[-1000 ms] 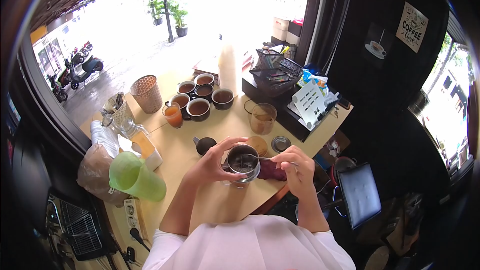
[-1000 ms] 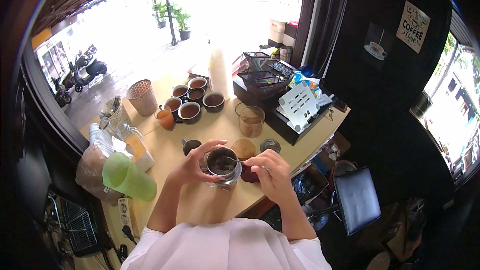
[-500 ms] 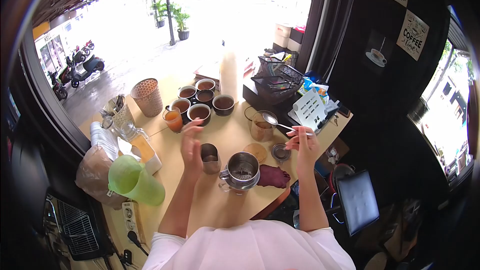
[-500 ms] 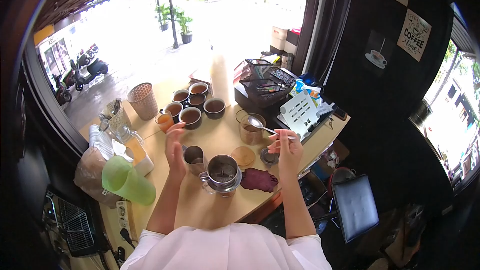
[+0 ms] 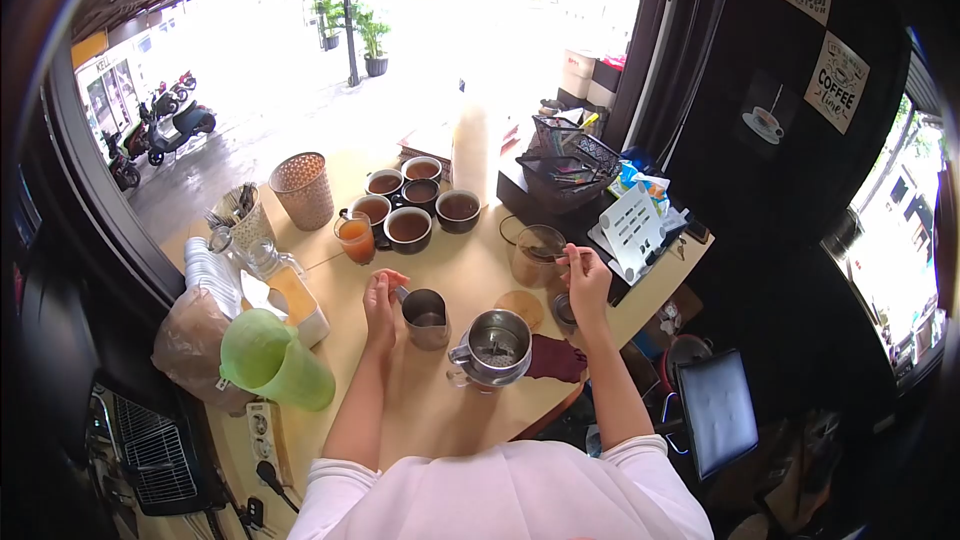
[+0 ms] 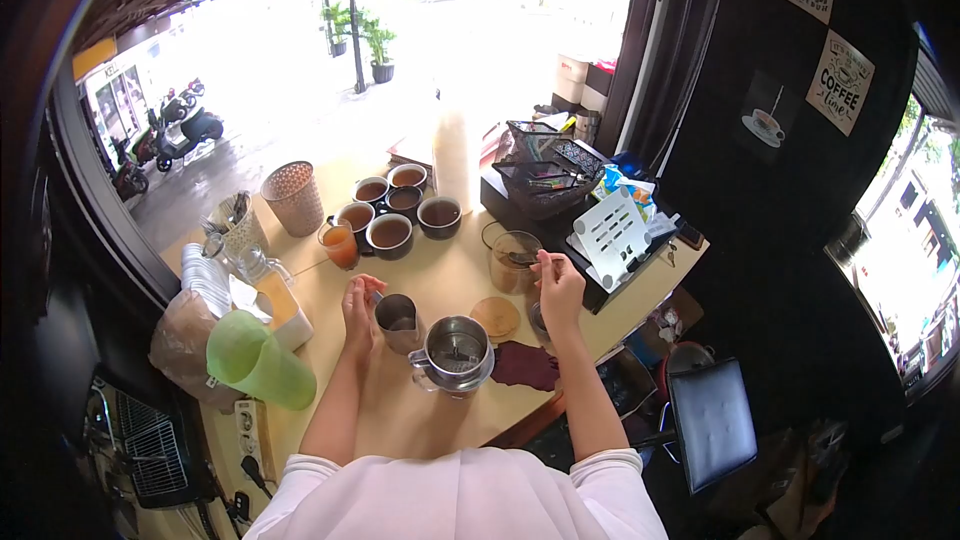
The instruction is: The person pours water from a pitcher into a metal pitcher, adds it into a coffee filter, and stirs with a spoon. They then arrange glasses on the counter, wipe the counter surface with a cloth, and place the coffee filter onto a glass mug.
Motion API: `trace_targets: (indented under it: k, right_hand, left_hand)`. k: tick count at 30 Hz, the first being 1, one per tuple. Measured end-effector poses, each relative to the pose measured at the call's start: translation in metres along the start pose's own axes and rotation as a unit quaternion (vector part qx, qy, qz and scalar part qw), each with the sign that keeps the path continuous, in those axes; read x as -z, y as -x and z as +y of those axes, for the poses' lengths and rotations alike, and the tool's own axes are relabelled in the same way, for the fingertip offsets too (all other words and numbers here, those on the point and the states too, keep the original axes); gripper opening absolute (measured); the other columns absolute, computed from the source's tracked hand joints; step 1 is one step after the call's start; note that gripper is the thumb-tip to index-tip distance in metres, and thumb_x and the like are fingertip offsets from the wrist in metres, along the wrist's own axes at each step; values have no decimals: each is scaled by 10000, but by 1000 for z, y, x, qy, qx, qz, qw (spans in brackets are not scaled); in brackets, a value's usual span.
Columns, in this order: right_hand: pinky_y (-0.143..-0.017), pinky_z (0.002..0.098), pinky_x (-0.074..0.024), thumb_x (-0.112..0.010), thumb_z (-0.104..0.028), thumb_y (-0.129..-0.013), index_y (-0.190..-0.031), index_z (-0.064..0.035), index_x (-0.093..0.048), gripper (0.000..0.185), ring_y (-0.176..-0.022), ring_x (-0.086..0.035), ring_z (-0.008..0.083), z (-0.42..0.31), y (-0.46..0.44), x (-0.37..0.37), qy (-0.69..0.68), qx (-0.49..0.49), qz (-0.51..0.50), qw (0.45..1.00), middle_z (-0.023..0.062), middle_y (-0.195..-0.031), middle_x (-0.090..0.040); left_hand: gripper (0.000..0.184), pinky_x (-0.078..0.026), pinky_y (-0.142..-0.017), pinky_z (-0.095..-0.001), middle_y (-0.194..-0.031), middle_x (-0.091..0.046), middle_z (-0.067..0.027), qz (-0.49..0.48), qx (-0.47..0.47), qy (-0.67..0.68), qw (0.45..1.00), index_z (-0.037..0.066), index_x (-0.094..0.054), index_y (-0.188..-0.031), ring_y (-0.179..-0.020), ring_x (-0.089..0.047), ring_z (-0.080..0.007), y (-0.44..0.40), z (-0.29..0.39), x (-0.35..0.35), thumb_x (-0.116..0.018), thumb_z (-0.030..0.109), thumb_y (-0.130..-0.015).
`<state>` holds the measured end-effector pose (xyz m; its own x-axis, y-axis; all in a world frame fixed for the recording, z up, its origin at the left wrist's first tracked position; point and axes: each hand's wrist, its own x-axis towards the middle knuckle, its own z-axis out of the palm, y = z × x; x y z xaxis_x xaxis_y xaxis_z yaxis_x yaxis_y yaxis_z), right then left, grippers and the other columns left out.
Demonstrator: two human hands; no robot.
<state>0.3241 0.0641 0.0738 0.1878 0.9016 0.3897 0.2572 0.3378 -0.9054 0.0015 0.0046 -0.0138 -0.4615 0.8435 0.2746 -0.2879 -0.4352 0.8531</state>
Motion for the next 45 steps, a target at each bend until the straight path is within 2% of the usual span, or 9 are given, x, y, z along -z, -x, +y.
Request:
trace_targets:
  k: [4, 7, 16, 21, 28, 31, 34, 45]
  right_hand:
    - [-506, 253, -454, -595, -333, -960, -874, 1, -656, 351, -503, -579, 100, 0, -3, -2, 22, 8, 3, 1000, 63, -688, -687]
    - [-515, 264, -462, -586, -348, -961, -866, -7, -657, 361, -507, -598, 121, 0, -4, -2, 49, 28, 6, 998, 60, -685, -687]
    - [-541, 289, -476, -562, -343, -972, -871, -23, -628, 342, -551, -639, 162, -5, -6, 0, 109, 56, 7, 992, 62, -677, -676]
    - [-558, 289, -471, -557, -310, -979, -874, -18, -606, 314, -574, -626, 158, -4, -1, 3, 102, 83, 7, 991, 71, -688, -663]
    - [-558, 270, -462, -560, -251, -984, -906, -13, -608, 256, -570, -589, 120, -13, 13, 10, 39, 65, 2, 997, 56, -703, -656]
    - [-557, 264, -461, -562, -242, -982, -916, -12, -611, 244, -570, -586, 114, -8, 12, 11, 35, 77, 9, 996, 53, -705, -658]
    - [-556, 263, -461, -563, -239, -981, -924, -12, -613, 240, -568, -584, 114, -4, 10, 9, 35, 85, 15, 996, 52, -708, -660]
    - [-549, 241, -464, -561, -217, -985, -930, -7, -613, 223, -571, -578, 97, -6, 10, 8, 11, 75, 21, 997, 56, -708, -656]
  left_hand:
    - [247, -463, -687, -213, -813, -580, -15, -47, 31, 22, 998, 67, -575, -961, -745, -573, -78, 2, 0, -1, -475, 286, -1016]
    - [260, -422, -619, -182, -764, -552, 6, -52, 48, -25, 997, 72, -582, -939, -681, -535, -49, 6, 7, -3, -501, 311, -1004]
    - [282, -315, -497, -166, -721, -525, 43, -56, 50, -51, 996, 95, -589, -900, -596, -449, -2, 5, 2, -1, -510, 351, -989]
    - [282, -315, -490, -163, -722, -516, 49, -64, 61, -41, 995, 96, -589, -900, -598, -450, -2, 7, 8, -4, -514, 355, -985]
    - [283, -342, -512, -165, -725, -513, 47, -67, 67, -42, 995, 97, -589, -897, -608, -462, -8, 5, 1, -1, -491, 343, -997]
    - [293, -424, -589, -180, -753, -532, 27, -81, 75, -45, 993, 93, -583, -903, -665, -515, -34, 6, 2, 2, -471, 346, -999]
    - [286, -340, -516, -167, -717, -509, 51, -68, 70, -43, 994, 96, -592, -897, -610, -459, -6, 6, 2, 0, -485, 341, -1000]
    - [302, -335, -517, -168, -710, -504, 55, -71, 61, -68, 993, 94, -599, -889, -606, -452, -7, 7, 7, -3, -486, 353, -995]
